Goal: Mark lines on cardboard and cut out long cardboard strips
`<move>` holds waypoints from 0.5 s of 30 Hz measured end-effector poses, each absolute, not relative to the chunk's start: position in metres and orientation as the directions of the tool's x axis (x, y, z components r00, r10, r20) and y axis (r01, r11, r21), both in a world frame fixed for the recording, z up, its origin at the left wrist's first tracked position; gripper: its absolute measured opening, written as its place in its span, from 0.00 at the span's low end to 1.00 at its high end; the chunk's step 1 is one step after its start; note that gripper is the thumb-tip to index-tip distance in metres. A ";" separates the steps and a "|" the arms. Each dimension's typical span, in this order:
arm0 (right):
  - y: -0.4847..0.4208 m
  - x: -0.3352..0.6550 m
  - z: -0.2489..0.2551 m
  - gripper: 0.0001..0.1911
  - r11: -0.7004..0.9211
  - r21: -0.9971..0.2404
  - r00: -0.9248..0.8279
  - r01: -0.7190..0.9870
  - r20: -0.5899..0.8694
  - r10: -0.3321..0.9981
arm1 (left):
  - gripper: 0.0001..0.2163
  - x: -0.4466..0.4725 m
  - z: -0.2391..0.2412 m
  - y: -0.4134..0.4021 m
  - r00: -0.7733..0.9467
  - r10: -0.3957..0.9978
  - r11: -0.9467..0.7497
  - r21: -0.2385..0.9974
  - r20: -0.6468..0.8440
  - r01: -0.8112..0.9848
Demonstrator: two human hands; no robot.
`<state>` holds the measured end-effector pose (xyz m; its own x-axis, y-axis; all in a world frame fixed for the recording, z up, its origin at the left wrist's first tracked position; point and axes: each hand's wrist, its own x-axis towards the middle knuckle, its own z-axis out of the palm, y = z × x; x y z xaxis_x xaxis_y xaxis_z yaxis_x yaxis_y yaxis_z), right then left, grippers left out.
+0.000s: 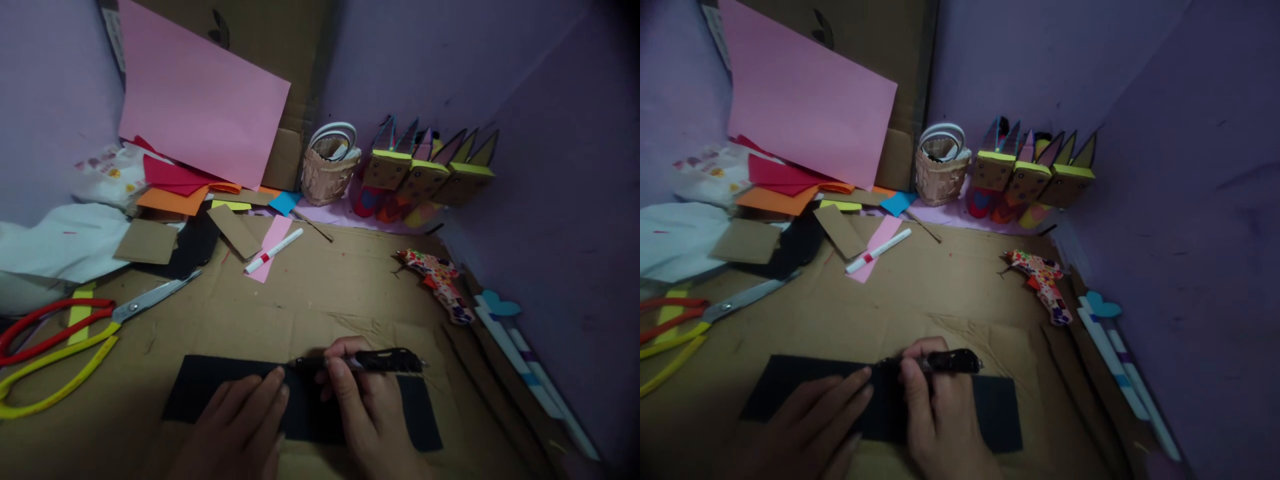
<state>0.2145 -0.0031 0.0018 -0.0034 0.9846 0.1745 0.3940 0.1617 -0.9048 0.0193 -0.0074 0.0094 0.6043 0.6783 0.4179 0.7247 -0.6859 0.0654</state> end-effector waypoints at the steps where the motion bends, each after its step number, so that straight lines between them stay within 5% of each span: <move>1: -0.003 0.215 0.001 0.06 0.160 -0.908 0.005 0.388 0.176 0.984 | 0.12 0.018 0.011 -0.006 0.610 0.673 -0.691 0.063 0.417 0.720; 10: -0.005 0.215 0.001 0.06 0.163 -0.907 0.028 0.389 0.188 0.982 | 0.12 0.018 0.001 -0.013 0.606 0.691 -0.674 0.047 0.395 0.737; 15: -0.006 0.216 0.001 0.06 0.161 -0.909 0.022 0.384 0.183 0.983 | 0.16 0.014 0.003 -0.015 0.698 0.679 -0.709 -0.041 0.230 0.704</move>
<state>0.2165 -0.0056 0.0013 0.0218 0.9828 0.1834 0.3837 0.1611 -0.9093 0.0139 -0.0146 0.0028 0.6976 0.6786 0.2300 0.7036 -0.7094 -0.0409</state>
